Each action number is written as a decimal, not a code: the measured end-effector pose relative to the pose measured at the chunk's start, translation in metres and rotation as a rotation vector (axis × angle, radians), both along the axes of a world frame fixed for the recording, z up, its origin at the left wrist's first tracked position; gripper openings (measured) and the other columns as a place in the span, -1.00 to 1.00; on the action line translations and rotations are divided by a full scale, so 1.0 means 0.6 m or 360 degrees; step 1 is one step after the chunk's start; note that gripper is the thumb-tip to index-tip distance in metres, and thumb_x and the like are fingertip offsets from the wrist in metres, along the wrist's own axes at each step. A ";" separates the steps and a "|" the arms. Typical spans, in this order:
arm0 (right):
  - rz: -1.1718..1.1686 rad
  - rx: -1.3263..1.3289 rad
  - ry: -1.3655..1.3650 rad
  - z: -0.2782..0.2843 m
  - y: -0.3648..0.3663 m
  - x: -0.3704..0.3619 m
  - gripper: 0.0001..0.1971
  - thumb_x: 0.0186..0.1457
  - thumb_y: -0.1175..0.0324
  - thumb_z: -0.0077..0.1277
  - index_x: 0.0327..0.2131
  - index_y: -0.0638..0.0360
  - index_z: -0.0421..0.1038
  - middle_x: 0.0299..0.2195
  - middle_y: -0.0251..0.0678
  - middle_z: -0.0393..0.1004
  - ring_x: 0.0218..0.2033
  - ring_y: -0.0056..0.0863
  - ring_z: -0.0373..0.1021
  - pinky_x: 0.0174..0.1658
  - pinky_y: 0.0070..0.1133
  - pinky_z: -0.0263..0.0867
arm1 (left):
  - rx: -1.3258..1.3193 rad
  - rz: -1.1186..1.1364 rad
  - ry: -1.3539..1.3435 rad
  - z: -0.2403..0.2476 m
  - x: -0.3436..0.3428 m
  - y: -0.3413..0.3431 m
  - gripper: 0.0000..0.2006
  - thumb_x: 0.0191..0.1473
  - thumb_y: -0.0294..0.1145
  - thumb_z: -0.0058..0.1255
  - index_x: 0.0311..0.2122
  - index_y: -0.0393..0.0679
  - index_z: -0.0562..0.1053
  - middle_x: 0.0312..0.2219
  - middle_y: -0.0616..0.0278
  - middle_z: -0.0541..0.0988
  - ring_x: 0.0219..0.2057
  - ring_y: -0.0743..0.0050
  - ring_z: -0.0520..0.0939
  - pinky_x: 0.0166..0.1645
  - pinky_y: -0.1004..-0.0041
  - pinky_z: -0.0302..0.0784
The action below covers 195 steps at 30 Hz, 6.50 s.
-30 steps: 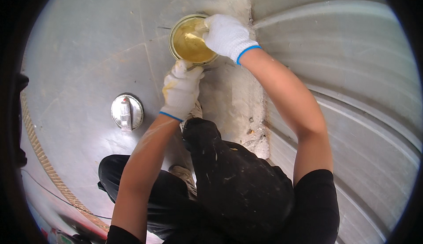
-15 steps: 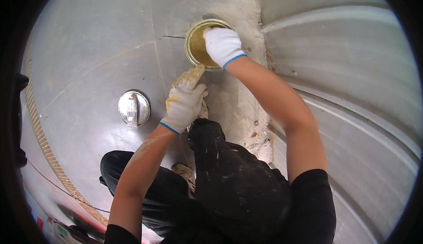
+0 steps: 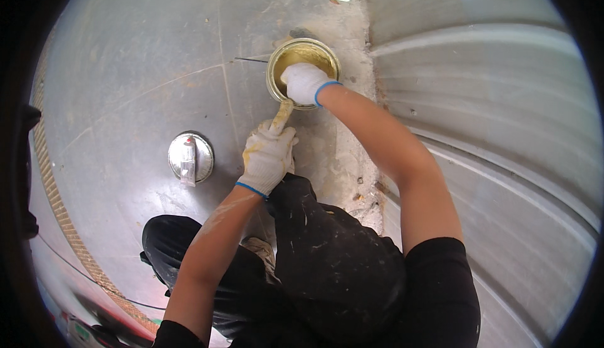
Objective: The person inspects a white car's front bumper, then uses a pneumatic tool to clean the area. They mix a yellow body filler in a can and apply it to the bumper with a spreader, smoothing the surface.
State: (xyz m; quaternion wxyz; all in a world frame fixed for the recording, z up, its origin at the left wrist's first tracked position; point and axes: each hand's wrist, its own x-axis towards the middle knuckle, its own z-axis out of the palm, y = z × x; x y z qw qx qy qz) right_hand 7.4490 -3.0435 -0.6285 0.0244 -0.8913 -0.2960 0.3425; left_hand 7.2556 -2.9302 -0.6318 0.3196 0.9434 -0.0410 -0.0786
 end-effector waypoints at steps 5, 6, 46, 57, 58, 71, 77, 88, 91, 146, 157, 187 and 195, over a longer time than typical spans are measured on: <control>-0.0251 0.0084 -0.0197 0.066 -0.018 0.012 -0.73 0.07 0.31 0.07 -0.15 -0.05 0.67 -0.22 -0.03 0.62 -0.13 -0.01 0.53 0.02 -0.24 0.45 | -0.0107 0.0107 -0.0482 -0.013 0.019 -0.017 -0.85 0.02 -0.27 0.20 -0.28 -0.02 0.57 -0.09 0.11 0.54 -0.06 -0.09 0.55 -0.02 0.00 0.46; -0.0339 0.0119 -0.0297 0.077 -0.024 0.015 -0.71 0.08 0.30 0.06 -0.12 -0.06 0.67 -0.20 -0.03 0.62 -0.12 -0.02 0.53 0.04 -0.25 0.45 | -0.0101 0.0161 -0.0523 -0.014 0.027 -0.027 -0.85 0.01 -0.27 0.20 -0.28 -0.01 0.57 -0.09 0.11 0.54 -0.05 -0.07 0.54 0.00 0.01 0.44; -0.0008 0.0189 -0.0553 -0.041 0.000 -0.053 -0.80 0.07 0.41 -0.01 -0.30 0.01 0.62 -0.38 -0.11 0.62 -0.34 -0.06 0.58 -0.29 -0.18 0.51 | -0.0367 0.0232 -0.0595 -0.043 0.006 -0.072 -0.71 0.00 -0.34 0.13 -0.12 -0.03 0.63 -0.11 0.21 0.58 -0.10 0.03 0.54 -0.02 0.09 0.41; 0.0366 -0.0009 -0.0020 0.035 -0.002 -0.043 -0.79 -0.04 0.46 0.06 -0.30 0.15 0.63 -0.30 0.01 0.61 -0.25 0.01 0.56 -0.18 -0.16 0.47 | -0.0471 0.0225 -0.0534 -0.053 -0.004 -0.067 -0.75 0.05 -0.32 0.16 -0.13 -0.04 0.63 -0.10 0.23 0.58 -0.07 0.03 0.53 0.01 0.10 0.42; 0.0290 -0.0011 -0.0138 0.041 -0.009 -0.049 -0.78 -0.02 0.45 0.06 -0.27 0.14 0.63 -0.29 0.01 0.62 -0.25 0.00 0.57 -0.19 -0.16 0.48 | -0.0484 0.0223 -0.0548 -0.054 -0.004 -0.065 -0.75 0.05 -0.32 0.16 -0.13 -0.04 0.63 -0.10 0.23 0.57 -0.07 0.03 0.52 0.01 0.10 0.42; 0.0430 -0.0012 0.0155 -0.043 0.051 -0.023 -0.79 -0.07 0.46 0.06 -0.31 0.12 0.62 -0.33 -0.02 0.62 -0.24 0.01 0.56 -0.19 -0.17 0.49 | -0.0311 0.0477 -0.0589 -0.078 0.018 -0.087 -0.76 0.04 -0.32 0.17 -0.14 0.07 0.65 -0.12 0.26 0.56 -0.09 0.02 0.53 0.00 0.09 0.40; -0.0038 0.0047 -0.0337 0.045 0.028 -0.044 -0.80 0.00 0.42 0.04 -0.30 0.10 0.64 -0.31 -0.04 0.63 -0.24 0.00 0.57 -0.13 -0.17 0.48 | -0.0290 0.0365 -0.0561 -0.051 0.018 -0.063 -0.76 0.02 -0.32 0.19 -0.15 0.05 0.64 -0.08 0.22 0.58 -0.07 0.05 0.57 -0.09 0.10 0.50; -0.0210 -0.0016 -0.0797 -0.027 0.039 -0.047 -0.84 -0.04 0.42 0.06 -0.41 0.24 0.61 -0.39 -0.01 0.64 -0.33 -0.03 0.60 -0.21 -0.20 0.53 | -0.0369 -0.0291 -0.0476 -0.054 0.058 0.125 -0.77 -0.03 -0.41 0.19 -0.20 -0.14 0.58 -0.13 0.09 0.62 -0.09 -0.05 0.63 -0.04 0.12 0.56; -0.0359 0.0010 -0.0591 -0.060 0.051 -0.048 -0.82 0.01 0.40 0.06 -0.38 0.22 0.66 -0.38 0.05 0.64 -0.31 -0.05 0.62 -0.20 -0.22 0.54 | -0.0265 -0.0283 -0.0599 -0.065 0.056 0.106 -0.82 -0.10 -0.37 0.30 -0.33 -0.11 0.59 -0.24 0.09 0.63 -0.19 -0.05 0.65 -0.09 0.11 0.59; -0.0146 0.0260 0.0406 -0.079 0.158 -0.030 -0.71 0.00 0.31 0.03 -0.29 0.31 0.64 -0.25 0.16 0.60 -0.20 0.09 0.53 -0.12 -0.22 0.44 | 0.0108 -0.0064 -0.0237 -0.124 0.000 -0.028 -0.70 0.21 -0.18 -0.03 -0.07 -0.07 0.60 0.17 0.04 0.51 0.24 0.01 0.45 0.30 0.06 0.32; -0.0255 0.0658 -0.0205 0.103 0.126 -0.028 -0.66 0.12 0.22 0.00 -0.16 0.21 0.64 -0.19 0.02 0.63 -0.14 0.00 0.56 -0.03 -0.29 0.47 | -0.0320 0.0181 -0.0389 -0.017 -0.071 0.062 -0.80 0.19 -0.14 0.11 -0.21 0.01 0.58 -0.26 0.28 0.62 -0.32 0.11 0.69 -0.31 0.22 0.63; -0.0180 0.0338 -0.0623 0.038 0.182 -0.005 -0.69 0.15 0.28 -0.03 -0.15 0.15 0.63 -0.16 0.06 0.61 -0.11 0.03 0.55 0.01 -0.23 0.46 | -0.0459 0.0275 -0.0218 -0.013 -0.004 0.159 -0.71 0.15 -0.29 0.13 -0.07 -0.20 0.58 0.00 -0.03 0.58 -0.08 -0.10 0.62 0.04 0.16 0.57; -0.1152 0.1590 -0.0044 0.099 0.063 -0.102 -0.67 0.23 0.54 0.11 0.06 0.32 0.56 -0.03 -0.31 0.65 -0.04 -0.63 0.51 0.06 -0.66 0.37 | -0.2343 0.1779 0.0323 0.031 0.035 0.150 -0.81 0.26 -0.37 0.12 -0.05 -0.11 0.48 -0.29 0.30 0.62 -0.37 0.58 0.64 -0.32 0.55 0.62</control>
